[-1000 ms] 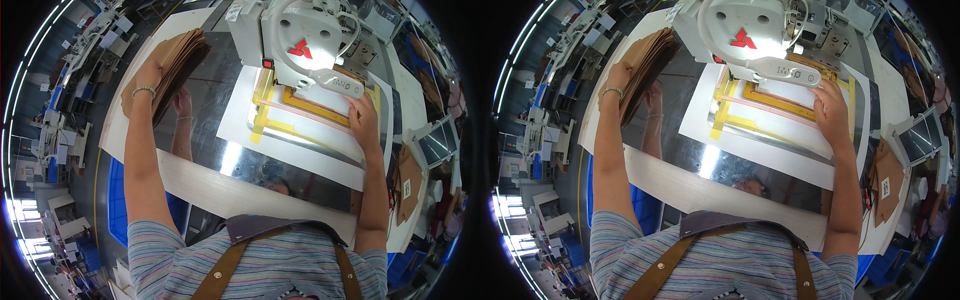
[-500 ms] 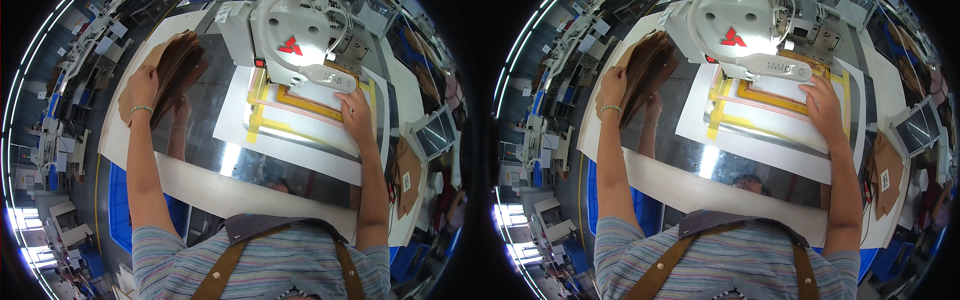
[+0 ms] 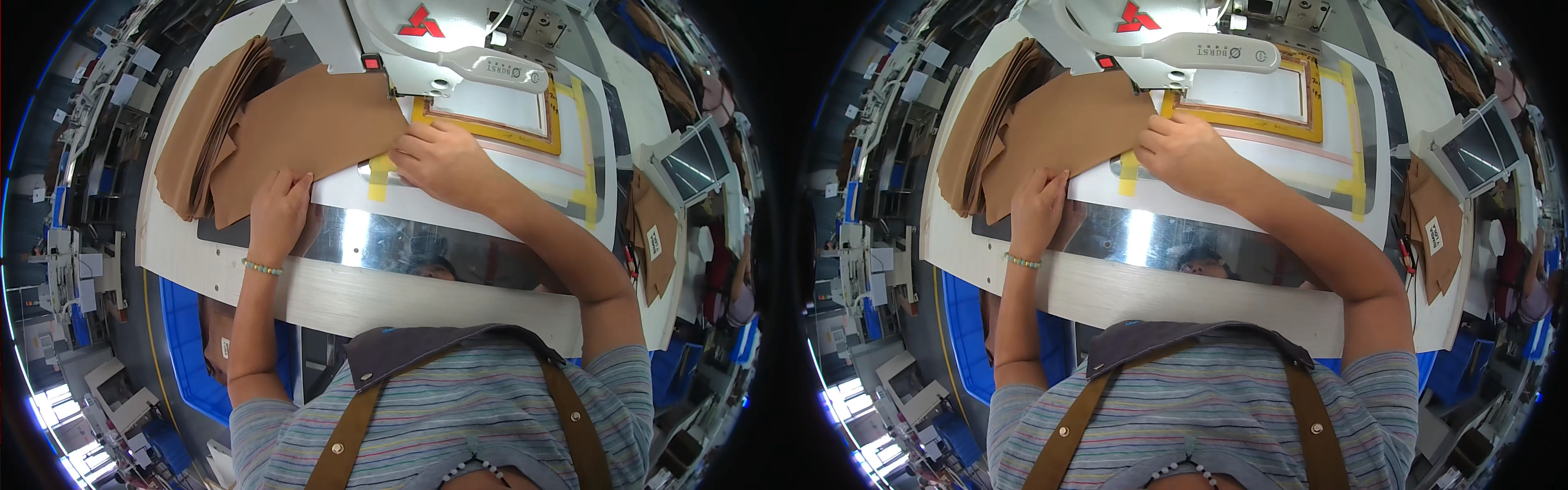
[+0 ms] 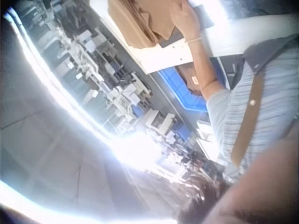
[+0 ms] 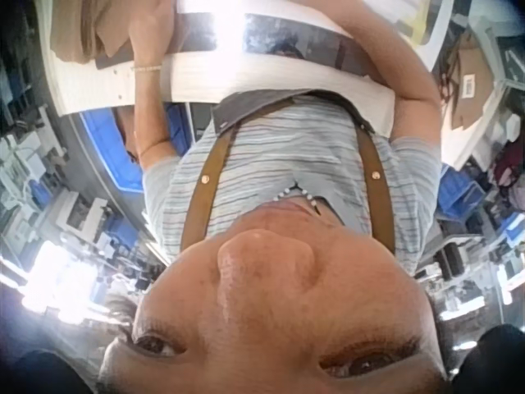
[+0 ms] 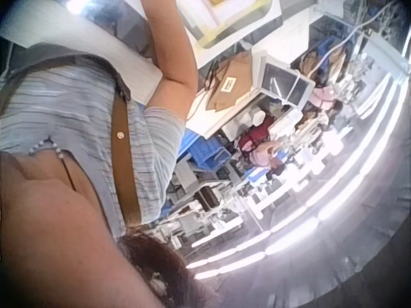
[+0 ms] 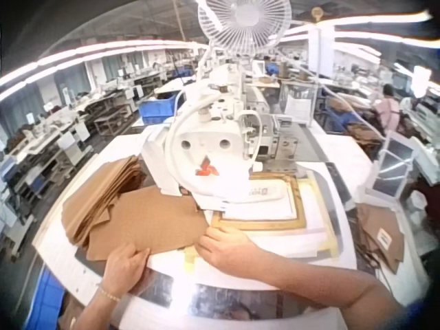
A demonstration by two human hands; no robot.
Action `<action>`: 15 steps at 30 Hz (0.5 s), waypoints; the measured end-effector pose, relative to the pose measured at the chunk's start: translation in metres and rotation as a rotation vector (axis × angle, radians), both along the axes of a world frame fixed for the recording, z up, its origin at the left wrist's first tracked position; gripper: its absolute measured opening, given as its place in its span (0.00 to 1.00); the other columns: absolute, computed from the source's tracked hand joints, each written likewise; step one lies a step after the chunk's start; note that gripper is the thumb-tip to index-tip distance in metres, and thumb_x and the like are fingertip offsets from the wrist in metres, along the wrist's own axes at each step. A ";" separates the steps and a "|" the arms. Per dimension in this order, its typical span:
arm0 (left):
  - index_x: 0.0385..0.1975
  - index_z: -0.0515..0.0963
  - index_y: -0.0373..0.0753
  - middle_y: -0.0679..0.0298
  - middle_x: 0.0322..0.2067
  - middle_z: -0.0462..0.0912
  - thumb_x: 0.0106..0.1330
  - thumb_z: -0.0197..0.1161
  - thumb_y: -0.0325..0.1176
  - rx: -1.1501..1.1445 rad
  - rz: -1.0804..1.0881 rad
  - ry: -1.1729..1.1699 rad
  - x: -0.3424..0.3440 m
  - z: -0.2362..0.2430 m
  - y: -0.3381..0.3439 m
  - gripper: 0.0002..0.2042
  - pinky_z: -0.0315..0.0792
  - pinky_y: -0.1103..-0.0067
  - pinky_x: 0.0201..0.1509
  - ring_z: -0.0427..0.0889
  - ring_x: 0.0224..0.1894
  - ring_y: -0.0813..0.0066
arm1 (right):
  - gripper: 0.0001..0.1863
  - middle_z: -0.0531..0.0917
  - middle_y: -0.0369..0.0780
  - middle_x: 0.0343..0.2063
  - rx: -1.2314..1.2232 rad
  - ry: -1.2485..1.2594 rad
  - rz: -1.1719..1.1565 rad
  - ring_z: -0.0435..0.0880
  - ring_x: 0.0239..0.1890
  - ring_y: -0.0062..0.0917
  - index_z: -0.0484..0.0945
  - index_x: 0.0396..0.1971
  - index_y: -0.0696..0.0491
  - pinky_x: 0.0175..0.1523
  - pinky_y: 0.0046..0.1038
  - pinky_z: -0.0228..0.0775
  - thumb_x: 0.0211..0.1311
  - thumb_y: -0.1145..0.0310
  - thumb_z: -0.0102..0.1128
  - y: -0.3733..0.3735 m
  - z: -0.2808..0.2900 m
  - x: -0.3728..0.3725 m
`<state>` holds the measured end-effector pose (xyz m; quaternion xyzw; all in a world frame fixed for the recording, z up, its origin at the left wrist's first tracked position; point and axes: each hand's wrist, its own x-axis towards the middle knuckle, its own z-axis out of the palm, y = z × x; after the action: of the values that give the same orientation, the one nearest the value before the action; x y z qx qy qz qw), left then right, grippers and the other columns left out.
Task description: The person aligns fabric pieces and labels into a sewing machine template, stitches them with the machine, and places the sewn pieces into a storage bin.
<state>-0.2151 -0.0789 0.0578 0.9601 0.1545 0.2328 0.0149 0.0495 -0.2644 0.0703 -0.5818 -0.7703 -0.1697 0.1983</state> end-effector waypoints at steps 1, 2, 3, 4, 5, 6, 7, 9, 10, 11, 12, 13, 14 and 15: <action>0.41 0.88 0.35 0.62 0.36 0.84 0.67 0.68 0.24 0.017 -0.012 -0.023 -0.001 -0.001 -0.001 0.06 0.81 0.67 0.43 0.84 0.39 0.61 | 0.10 0.85 0.35 0.41 -0.017 -0.008 -0.015 0.83 0.51 0.28 0.86 0.41 0.53 0.51 0.31 0.76 0.60 0.68 0.71 0.008 -0.003 -0.003; 0.41 0.88 0.35 0.62 0.36 0.84 0.67 0.68 0.24 0.014 -0.018 -0.004 -0.004 -0.001 -0.001 0.06 0.81 0.67 0.43 0.84 0.39 0.61 | 0.09 0.83 0.34 0.37 0.021 -0.071 -0.031 0.82 0.48 0.27 0.85 0.39 0.52 0.48 0.29 0.75 0.58 0.68 0.70 0.016 -0.005 -0.005; 0.42 0.87 0.35 0.62 0.37 0.85 0.67 0.68 0.24 0.028 -0.009 -0.005 -0.008 -0.002 0.000 0.07 0.81 0.67 0.44 0.85 0.40 0.60 | 0.08 0.81 0.34 0.34 0.088 -0.126 -0.041 0.81 0.46 0.26 0.84 0.36 0.51 0.45 0.28 0.74 0.56 0.68 0.69 0.022 -0.007 -0.007; 0.43 0.87 0.35 0.61 0.38 0.85 0.67 0.67 0.24 0.037 0.015 -0.014 -0.014 -0.004 0.001 0.07 0.81 0.67 0.44 0.85 0.41 0.59 | 0.08 0.81 0.34 0.34 0.055 -0.133 -0.049 0.81 0.46 0.26 0.84 0.36 0.51 0.45 0.28 0.74 0.56 0.68 0.69 0.026 -0.009 -0.008; 0.43 0.87 0.35 0.61 0.38 0.85 0.67 0.67 0.24 0.036 -0.004 -0.003 -0.023 -0.005 0.003 0.07 0.81 0.67 0.44 0.85 0.41 0.59 | 0.07 0.80 0.33 0.33 0.076 -0.150 -0.048 0.80 0.44 0.25 0.82 0.34 0.50 0.44 0.27 0.73 0.56 0.69 0.68 0.028 -0.012 -0.010; 0.43 0.87 0.34 0.61 0.39 0.86 0.67 0.67 0.24 0.075 0.049 0.011 -0.034 -0.005 0.006 0.07 0.81 0.67 0.46 0.86 0.42 0.59 | 0.05 0.79 0.33 0.33 0.102 -0.170 -0.048 0.80 0.43 0.25 0.81 0.31 0.50 0.42 0.26 0.73 0.55 0.69 0.68 0.029 -0.013 -0.010; 0.44 0.87 0.34 0.61 0.41 0.87 0.67 0.67 0.24 0.100 0.106 0.010 -0.046 -0.005 0.010 0.08 0.81 0.67 0.47 0.86 0.43 0.58 | 0.05 0.79 0.33 0.33 0.088 -0.166 -0.059 0.80 0.43 0.25 0.81 0.31 0.50 0.42 0.26 0.73 0.55 0.69 0.68 0.028 -0.015 -0.009; 0.44 0.87 0.33 0.60 0.43 0.87 0.67 0.66 0.24 0.117 0.154 0.013 -0.069 -0.004 0.019 0.08 0.81 0.66 0.48 0.86 0.45 0.57 | 0.05 0.79 0.32 0.32 0.182 -0.166 -0.061 0.80 0.42 0.24 0.80 0.29 0.49 0.41 0.26 0.73 0.54 0.70 0.67 0.023 -0.017 -0.006; 0.44 0.87 0.33 0.60 0.44 0.88 0.67 0.65 0.23 0.129 0.173 0.011 -0.078 -0.004 0.023 0.09 0.81 0.66 0.49 0.86 0.44 0.57 | 0.05 0.79 0.32 0.32 0.151 -0.170 -0.075 0.80 0.42 0.24 0.80 0.29 0.49 0.41 0.26 0.73 0.54 0.70 0.67 0.019 -0.017 -0.003; 0.44 0.87 0.33 0.60 0.44 0.87 0.67 0.65 0.22 0.145 0.204 0.055 -0.087 -0.004 0.026 0.09 0.81 0.67 0.49 0.86 0.44 0.58 | 0.05 0.79 0.32 0.32 0.128 -0.180 -0.080 0.80 0.42 0.24 0.79 0.28 0.49 0.42 0.26 0.73 0.54 0.70 0.67 0.015 -0.016 -0.001; 0.45 0.87 0.33 0.59 0.43 0.87 0.67 0.65 0.22 0.154 0.245 0.063 -0.092 -0.004 0.029 0.09 0.81 0.67 0.49 0.86 0.44 0.58 | 0.05 0.79 0.32 0.31 0.108 -0.190 -0.084 0.80 0.41 0.23 0.78 0.27 0.48 0.42 0.26 0.73 0.54 0.70 0.67 0.012 -0.015 0.001; 0.45 0.87 0.33 0.59 0.43 0.87 0.67 0.65 0.22 0.154 0.231 0.076 -0.093 -0.004 0.035 0.09 0.81 0.67 0.49 0.86 0.44 0.58 | 0.05 0.79 0.32 0.31 0.104 -0.190 -0.090 0.80 0.41 0.23 0.78 0.27 0.48 0.42 0.26 0.73 0.54 0.70 0.67 0.007 -0.014 0.003; 0.45 0.87 0.33 0.59 0.43 0.87 0.67 0.65 0.21 0.148 0.230 0.084 -0.093 -0.004 0.039 0.09 0.82 0.67 0.49 0.85 0.44 0.59 | 0.05 0.79 0.32 0.31 0.110 -0.200 -0.103 0.80 0.41 0.24 0.78 0.27 0.49 0.42 0.26 0.74 0.53 0.70 0.67 0.001 -0.012 0.006; 0.45 0.86 0.33 0.59 0.43 0.87 0.66 0.65 0.21 0.139 0.236 0.071 -0.090 -0.004 0.041 0.10 0.82 0.68 0.48 0.85 0.44 0.59 | 0.05 0.78 0.33 0.31 0.137 -0.209 -0.109 0.80 0.41 0.24 0.78 0.27 0.49 0.43 0.27 0.74 0.53 0.70 0.67 -0.005 -0.010 0.010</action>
<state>-0.3054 -0.0379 0.0537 0.9415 0.2502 0.2091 -0.0847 0.0599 -0.2690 0.0604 -0.5871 -0.7406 -0.2920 0.1469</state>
